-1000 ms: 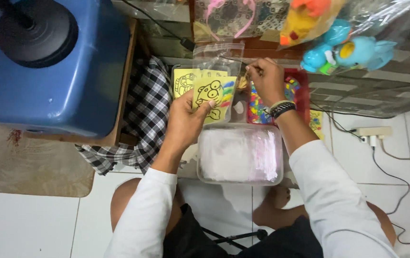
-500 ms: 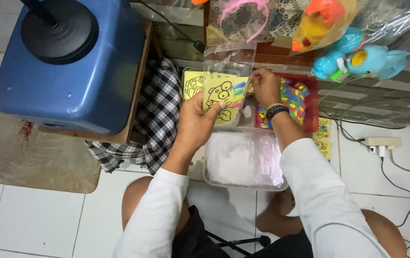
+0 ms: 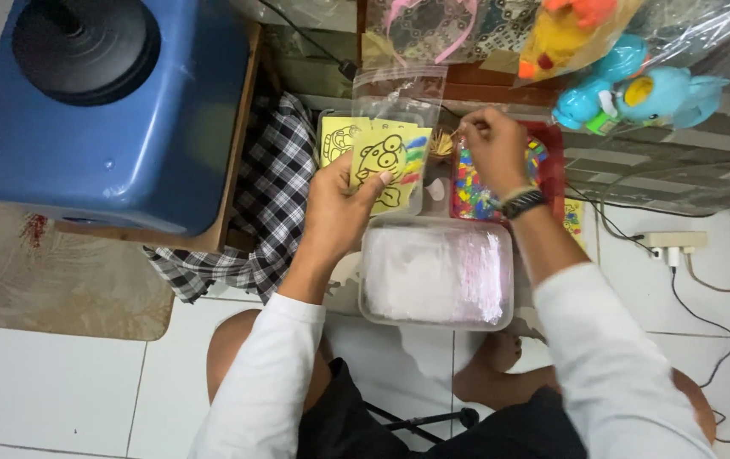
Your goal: The person picks up individual yellow stickers, places each one into a small plastic sleeve by hand, and then puts the packaged stickers into a plastic container.
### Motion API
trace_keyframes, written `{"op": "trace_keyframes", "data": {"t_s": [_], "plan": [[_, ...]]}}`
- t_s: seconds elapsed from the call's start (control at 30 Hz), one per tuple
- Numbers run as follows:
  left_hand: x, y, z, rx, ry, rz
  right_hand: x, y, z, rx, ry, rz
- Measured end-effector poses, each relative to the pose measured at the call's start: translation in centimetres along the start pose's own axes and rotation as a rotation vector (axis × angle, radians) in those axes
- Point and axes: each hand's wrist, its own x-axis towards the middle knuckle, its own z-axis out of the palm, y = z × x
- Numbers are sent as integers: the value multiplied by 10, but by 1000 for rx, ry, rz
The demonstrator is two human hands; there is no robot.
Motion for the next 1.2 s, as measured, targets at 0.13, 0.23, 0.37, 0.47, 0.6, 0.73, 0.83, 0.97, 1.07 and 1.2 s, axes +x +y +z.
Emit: {"op": "trace_keyframes", "data": {"t_s": [0.13, 0.23, 0.37, 0.47, 0.6, 0.73, 0.83, 0.97, 1.07, 1.2], "plan": [[-4, -2, 2, 32, -12, 12, -33, -80, -88, 172, -64, -12], [-9, -12, 12, 39, -29, 13, -65, -121, -133, 385, -70, 26], [-18, -36, 28, 340, -73, 108, -99, -126, -152, 490, 122, 53], [-30, -40, 43, 436, -152, 103, -108, -124, -153, 512, 262, 34], [-35, -55, 53, 523, -265, 123, -106, -111, -148, 489, 219, -88], [-35, -58, 56, 506, -304, 162, -109, -106, -145, 423, 133, -99], [-33, -55, 58, 489, -329, 167, -110, -104, -143, 395, 61, -114], [-36, -45, 61, 412, -374, 122, -111, -99, -137, 320, -6, -86], [-39, -24, 65, 362, -417, 44, -110, -92, -133, 264, -60, -99], [-41, -28, 69, 264, -463, -20, -113, -93, -125, 271, -111, -104]]}}
